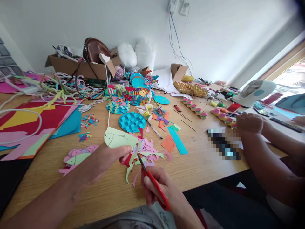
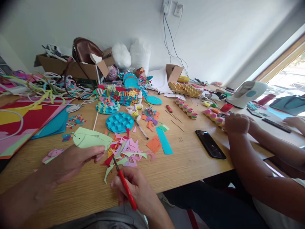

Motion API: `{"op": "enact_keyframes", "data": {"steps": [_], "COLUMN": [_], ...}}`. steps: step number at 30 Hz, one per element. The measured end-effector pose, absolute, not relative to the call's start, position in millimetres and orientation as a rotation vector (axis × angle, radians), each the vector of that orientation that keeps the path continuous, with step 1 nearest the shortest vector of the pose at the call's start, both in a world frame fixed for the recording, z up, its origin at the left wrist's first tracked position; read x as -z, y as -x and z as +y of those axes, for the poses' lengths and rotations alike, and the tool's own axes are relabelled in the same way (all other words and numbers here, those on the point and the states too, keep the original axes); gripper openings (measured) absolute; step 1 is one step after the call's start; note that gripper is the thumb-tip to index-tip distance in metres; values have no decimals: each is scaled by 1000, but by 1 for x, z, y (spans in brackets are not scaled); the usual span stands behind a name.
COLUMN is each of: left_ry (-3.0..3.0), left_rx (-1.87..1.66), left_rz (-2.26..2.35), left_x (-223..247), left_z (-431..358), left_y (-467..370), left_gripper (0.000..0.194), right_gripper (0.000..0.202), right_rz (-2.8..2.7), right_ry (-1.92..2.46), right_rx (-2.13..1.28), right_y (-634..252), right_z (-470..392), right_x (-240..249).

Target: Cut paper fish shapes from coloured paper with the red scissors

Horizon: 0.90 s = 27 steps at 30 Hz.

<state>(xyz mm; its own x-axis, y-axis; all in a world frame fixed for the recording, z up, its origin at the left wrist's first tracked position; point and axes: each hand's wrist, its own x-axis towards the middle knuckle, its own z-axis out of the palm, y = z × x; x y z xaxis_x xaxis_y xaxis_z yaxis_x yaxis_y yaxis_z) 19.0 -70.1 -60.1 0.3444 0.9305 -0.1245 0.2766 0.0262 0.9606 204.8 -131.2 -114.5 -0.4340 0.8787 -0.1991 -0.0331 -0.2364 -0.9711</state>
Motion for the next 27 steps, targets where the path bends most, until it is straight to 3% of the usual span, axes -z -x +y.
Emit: {"op": "enact_keyframes", "data": {"steps": [3, 9, 18, 27], "left_ry": [-1448, -1358, -1285, -1258], "left_rx": [-804, -823, -865, -770], "left_rz": [1154, 1113, 1178, 1037], "left_x": [57, 55, 36, 51], "left_z": [-66, -62, -56, -42], "left_y": [-15, -22, -33, -34], "left_gripper": [31, 30, 25, 19], "right_gripper": [48, 29, 19, 22], "right_rz": [-1229, -965, -967, -1132], "right_ry": [1092, 1100, 963, 1052], "right_rx": [-1711, -1278, -1282, -1233], "right_y": [-214, -207, -182, -193], "right_z": [-131, -110, -68, -48], "right_x": [123, 107, 74, 62]}}
